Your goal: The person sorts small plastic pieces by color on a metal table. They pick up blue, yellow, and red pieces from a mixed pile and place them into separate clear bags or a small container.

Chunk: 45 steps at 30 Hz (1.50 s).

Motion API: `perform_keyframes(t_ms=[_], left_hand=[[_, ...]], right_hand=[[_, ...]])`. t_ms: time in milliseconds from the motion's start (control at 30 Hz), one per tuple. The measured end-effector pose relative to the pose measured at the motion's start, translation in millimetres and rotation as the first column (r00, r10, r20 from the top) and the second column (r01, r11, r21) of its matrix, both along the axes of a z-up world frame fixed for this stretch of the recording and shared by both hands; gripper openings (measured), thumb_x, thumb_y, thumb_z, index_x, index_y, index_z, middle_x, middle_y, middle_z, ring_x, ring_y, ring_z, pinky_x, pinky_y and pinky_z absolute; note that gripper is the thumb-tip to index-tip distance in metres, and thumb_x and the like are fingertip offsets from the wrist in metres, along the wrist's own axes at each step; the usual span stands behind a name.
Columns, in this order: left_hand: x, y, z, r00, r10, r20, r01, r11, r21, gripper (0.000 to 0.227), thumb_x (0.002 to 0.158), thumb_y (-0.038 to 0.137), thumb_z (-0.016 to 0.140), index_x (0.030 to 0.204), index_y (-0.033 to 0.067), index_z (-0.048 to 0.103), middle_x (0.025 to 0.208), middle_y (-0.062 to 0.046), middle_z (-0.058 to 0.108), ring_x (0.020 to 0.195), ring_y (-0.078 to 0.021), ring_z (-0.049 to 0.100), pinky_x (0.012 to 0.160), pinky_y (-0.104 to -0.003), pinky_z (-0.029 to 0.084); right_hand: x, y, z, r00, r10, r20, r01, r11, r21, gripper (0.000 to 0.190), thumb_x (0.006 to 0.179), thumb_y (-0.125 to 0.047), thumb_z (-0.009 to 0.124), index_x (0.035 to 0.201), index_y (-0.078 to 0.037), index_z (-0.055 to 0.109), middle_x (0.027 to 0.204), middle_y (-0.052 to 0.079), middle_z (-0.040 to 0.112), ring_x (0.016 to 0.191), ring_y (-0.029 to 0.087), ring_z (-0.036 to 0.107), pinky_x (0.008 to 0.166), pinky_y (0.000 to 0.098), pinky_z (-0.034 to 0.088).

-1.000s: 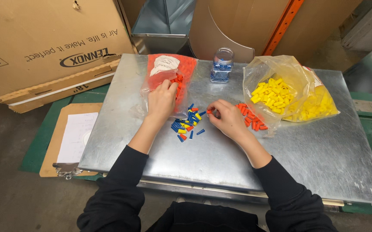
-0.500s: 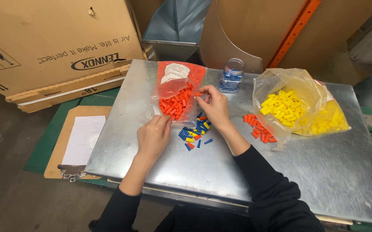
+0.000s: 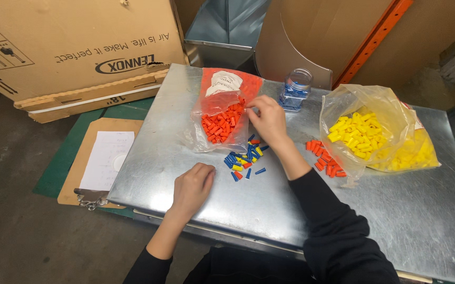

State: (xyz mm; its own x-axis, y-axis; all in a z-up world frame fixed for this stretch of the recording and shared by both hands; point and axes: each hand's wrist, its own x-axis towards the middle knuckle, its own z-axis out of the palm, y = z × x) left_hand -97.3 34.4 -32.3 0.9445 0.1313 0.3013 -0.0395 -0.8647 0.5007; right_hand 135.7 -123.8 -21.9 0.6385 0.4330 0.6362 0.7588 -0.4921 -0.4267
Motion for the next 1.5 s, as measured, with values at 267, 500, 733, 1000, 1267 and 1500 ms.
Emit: perform_keyframes(t_ms=[267,500,733,1000,1267,1500], left_hand=[[2.2,-28.7,18.1,0.971,-0.236,-0.041,0.235,0.971,-0.030,0.018,0.088,0.012,0.062,0.105,0.0103,0.068,0.093,-0.004,0.065,0.082,-0.0226,0.068,0.066,-0.033,0.057],[25.4,-58.2,7.2,0.944,-0.317,-0.097,0.322,0.945,0.049,0.019,0.090,0.016,0.061,0.108,0.0116,0.066,0.102,-0.005,0.062,0.092,-0.0237,0.065,0.068,-0.033,0.055],[43.1,-70.5,-6.1,0.950,-0.281,-0.134,0.296,0.949,0.108,0.024,0.088,0.017,0.063,0.110,0.0102,0.065,0.101,-0.006,0.061,0.091,-0.0258,0.064,0.066,-0.036,0.055],[44.6,-72.7,-22.0,0.969,-0.239,-0.064,0.247,0.941,0.232,0.014,0.087,0.013,0.064,0.100,0.0095,0.068,0.092,-0.007,0.063,0.083,-0.0223,0.066,0.060,-0.031,0.053],[35.7,-71.3,-18.0,0.972,-0.227,-0.065,0.235,0.949,0.208,0.016,0.086,0.013,0.066,0.102,0.0109,0.068,0.092,-0.005,0.063,0.084,-0.0211,0.065,0.063,-0.029,0.053],[27.1,-51.3,-12.3,0.977,-0.210,-0.049,0.213,0.974,0.077,0.020,0.087,0.016,0.065,0.105,0.0095,0.067,0.095,-0.007,0.063,0.088,-0.0245,0.065,0.069,-0.034,0.054]], right_hand=[[-63.9,-82.6,25.4,0.950,0.098,-0.297,-0.120,0.991,-0.058,0.014,0.074,-0.004,0.072,0.086,-0.012,0.071,0.082,0.006,0.069,0.064,0.021,0.064,0.061,0.0311,0.050],[-103.1,-89.1,26.2,0.839,0.062,-0.540,-0.298,0.884,-0.361,0.024,0.077,-0.012,0.071,0.100,-0.005,0.067,0.103,0.012,0.067,0.096,0.034,0.065,0.083,0.0430,0.053],[-93.0,-94.8,11.4,0.860,0.031,-0.509,-0.289,0.852,-0.437,0.010,0.082,-0.015,0.069,0.089,-0.009,0.066,0.094,0.005,0.065,0.091,0.025,0.066,0.080,0.0357,0.052],[15.6,-120.0,56.1,0.985,-0.147,-0.093,0.162,0.972,0.173,0.015,0.079,-0.007,0.076,0.091,-0.012,0.068,0.076,0.001,0.064,0.060,0.015,0.054,0.062,0.0282,0.044],[102.6,-96.7,21.8,0.906,-0.423,-0.018,0.419,0.902,-0.104,0.012,0.076,-0.018,0.076,0.085,-0.021,0.070,0.076,-0.005,0.065,0.078,0.021,0.065,0.070,0.0363,0.051],[37.2,-79.5,35.5,0.987,-0.070,0.143,0.076,0.997,-0.035,0.013,0.083,-0.003,0.067,0.088,-0.015,0.068,0.085,0.002,0.063,0.083,0.023,0.064,0.075,0.0319,0.051]])
